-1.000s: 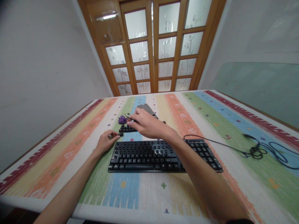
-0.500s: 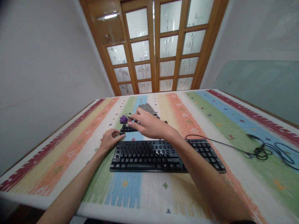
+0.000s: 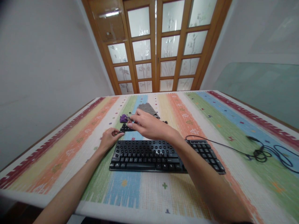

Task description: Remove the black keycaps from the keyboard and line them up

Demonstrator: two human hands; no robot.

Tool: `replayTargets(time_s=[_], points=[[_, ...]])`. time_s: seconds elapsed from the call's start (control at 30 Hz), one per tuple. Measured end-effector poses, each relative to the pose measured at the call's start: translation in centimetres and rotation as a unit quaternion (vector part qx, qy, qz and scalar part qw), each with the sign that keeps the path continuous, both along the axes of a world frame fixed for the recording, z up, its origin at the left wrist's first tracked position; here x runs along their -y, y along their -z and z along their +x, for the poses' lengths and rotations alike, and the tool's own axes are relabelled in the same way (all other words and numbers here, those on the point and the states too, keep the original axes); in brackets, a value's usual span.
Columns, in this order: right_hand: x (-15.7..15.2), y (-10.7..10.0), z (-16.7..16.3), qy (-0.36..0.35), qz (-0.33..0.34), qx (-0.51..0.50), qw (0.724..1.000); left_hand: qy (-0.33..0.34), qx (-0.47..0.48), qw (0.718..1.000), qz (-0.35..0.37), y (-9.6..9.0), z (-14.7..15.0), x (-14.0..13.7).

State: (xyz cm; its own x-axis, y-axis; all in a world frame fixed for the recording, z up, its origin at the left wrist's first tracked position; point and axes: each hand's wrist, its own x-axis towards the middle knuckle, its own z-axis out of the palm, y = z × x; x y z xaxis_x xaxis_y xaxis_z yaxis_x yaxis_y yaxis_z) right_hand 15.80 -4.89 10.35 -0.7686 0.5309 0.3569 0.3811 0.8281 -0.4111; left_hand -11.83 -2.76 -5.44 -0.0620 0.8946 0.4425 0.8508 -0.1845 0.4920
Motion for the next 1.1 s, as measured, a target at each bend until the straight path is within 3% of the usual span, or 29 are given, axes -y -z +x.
replayTargets(time_s=[0.4, 0.63, 0.83, 1.1], points=[[0.9, 0.1, -0.9, -0.047, -0.034, -0.001, 0.998, 0.0, 0.011, 1.0, -0.007, -0.1, 0.0, 0.1], [1.8, 3.0, -3.7, -0.067, -0.066, 0.011, 0.996, 0.001, 0.03, 1.0, 0.006, -0.9, -0.1, 1.0], [2.0, 5.5, -4.7, -0.053, -0.104, -0.023, 0.993, 0.108, 0.049, 0.993, -0.001, -2.4, 0.0, 3.2], [2.7, 7.1, -3.7, 0.015, -0.144, -0.069, 0.987, 0.211, 0.102, 0.967, -0.102, -3.9, 0.6, 4.8]])
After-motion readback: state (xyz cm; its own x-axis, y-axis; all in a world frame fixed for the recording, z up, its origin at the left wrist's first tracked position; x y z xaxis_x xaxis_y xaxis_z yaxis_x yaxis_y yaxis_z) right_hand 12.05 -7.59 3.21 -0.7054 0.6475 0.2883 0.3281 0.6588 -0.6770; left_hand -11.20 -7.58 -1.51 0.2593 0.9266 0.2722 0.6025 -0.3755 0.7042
